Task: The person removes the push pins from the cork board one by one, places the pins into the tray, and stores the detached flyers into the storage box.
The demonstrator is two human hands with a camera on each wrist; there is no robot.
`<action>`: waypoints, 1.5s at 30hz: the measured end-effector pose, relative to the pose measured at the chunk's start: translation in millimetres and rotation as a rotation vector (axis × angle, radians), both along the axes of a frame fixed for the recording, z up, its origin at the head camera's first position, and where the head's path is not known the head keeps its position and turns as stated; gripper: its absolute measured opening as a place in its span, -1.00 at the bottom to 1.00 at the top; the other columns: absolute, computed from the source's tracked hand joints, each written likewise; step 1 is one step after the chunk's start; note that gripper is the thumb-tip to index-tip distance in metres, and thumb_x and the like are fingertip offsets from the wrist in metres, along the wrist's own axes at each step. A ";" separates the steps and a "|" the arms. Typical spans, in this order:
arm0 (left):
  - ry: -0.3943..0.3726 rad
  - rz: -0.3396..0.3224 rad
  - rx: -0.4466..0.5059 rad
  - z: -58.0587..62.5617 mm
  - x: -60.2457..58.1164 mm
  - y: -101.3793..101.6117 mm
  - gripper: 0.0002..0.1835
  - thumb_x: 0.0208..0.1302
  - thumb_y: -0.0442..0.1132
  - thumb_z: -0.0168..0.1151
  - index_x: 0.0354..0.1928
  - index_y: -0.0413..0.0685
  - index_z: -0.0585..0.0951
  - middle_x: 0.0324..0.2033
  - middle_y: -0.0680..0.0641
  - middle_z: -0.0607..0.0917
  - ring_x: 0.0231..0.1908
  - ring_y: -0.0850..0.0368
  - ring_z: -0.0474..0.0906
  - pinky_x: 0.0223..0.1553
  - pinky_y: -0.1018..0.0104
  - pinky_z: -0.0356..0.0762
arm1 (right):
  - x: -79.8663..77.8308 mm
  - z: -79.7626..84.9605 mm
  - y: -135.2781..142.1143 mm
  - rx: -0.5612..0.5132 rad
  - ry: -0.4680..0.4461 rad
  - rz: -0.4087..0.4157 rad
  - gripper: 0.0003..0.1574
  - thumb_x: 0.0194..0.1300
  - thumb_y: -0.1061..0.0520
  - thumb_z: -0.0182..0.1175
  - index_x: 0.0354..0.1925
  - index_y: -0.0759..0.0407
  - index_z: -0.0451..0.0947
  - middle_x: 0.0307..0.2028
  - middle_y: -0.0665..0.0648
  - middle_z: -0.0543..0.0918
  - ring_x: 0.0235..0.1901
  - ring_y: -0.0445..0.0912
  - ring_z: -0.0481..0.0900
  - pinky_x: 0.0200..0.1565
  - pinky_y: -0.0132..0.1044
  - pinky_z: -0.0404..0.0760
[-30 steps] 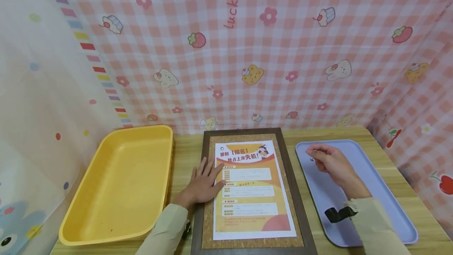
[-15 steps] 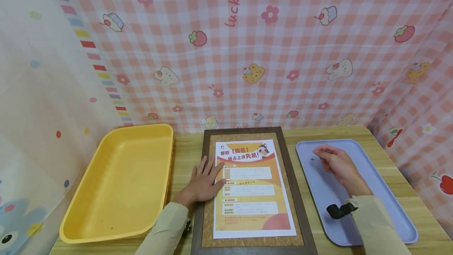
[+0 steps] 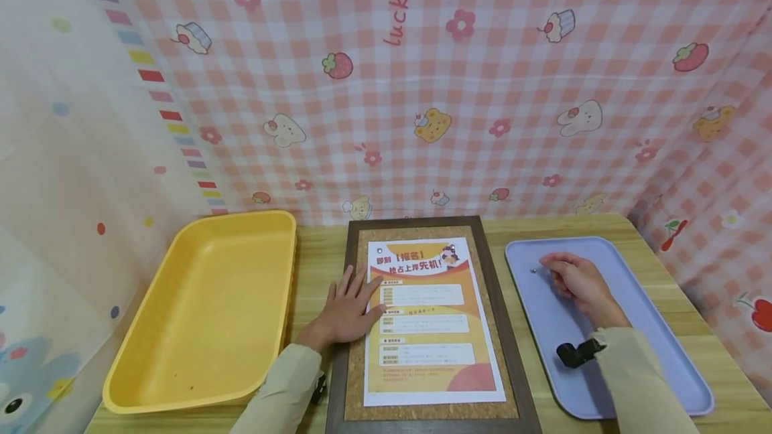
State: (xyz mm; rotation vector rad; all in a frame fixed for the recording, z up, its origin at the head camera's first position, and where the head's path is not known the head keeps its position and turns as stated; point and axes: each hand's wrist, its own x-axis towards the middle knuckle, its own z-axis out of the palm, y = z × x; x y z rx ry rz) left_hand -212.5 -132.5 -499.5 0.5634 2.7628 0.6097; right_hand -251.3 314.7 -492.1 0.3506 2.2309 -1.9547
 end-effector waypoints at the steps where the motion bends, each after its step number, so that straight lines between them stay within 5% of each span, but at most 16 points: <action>1: 0.000 0.001 -0.001 0.1 0.0 0.0 -0.32 0.55 0.14 -0.18 0.58 0.10 0.06 0.57 -0.16 -0.20 0.54 -0.22 -0.45 0.40 -0.39 -0.35 | -0.2 -0.6 0.6 -0.001 -0.003 0.000 -0.76 0.42 0.12 0.17 -0.41 -0.13 0.60 -0.63 -0.15 0.41 -0.69 -0.29 0.30 -0.63 -0.42 0.28; 21: -0.014 -0.005 0.037 -2.1 -0.1 -0.5 -0.31 0.54 0.15 -0.18 0.58 0.09 0.05 0.57 -0.18 -0.21 0.53 -0.23 -0.48 0.38 -0.41 -0.42 | -2.8 -6.3 -2.3 0.177 -0.059 -0.017 -0.80 0.45 0.12 0.10 -0.17 0.21 0.60 -0.57 -0.12 0.45 -0.65 -0.27 0.33 -0.57 -0.39 0.35; 35: -0.006 0.018 0.030 -10.1 -2.9 -1.3 -0.30 0.52 0.21 -0.19 0.59 0.21 0.01 0.58 -0.07 -0.27 0.53 -0.10 -0.54 0.41 -0.34 -0.46 | -2.9 -7.2 -3.4 0.216 -0.058 -0.021 -0.77 0.42 0.13 0.13 -0.13 0.27 0.60 -0.59 -0.12 0.46 -0.67 -0.26 0.33 -0.57 -0.37 0.34; 45: 0.001 0.008 0.014 0.1 0.3 0.6 -0.31 0.52 0.10 -0.12 0.57 0.04 0.08 0.57 -0.20 -0.19 0.53 -0.23 -0.45 0.40 -0.38 -0.39 | -2.5 -4.8 -5.9 0.233 -0.078 -0.021 -0.81 0.43 0.12 0.13 -0.17 0.22 0.60 -0.57 -0.12 0.48 -0.63 -0.26 0.35 -0.55 -0.37 0.36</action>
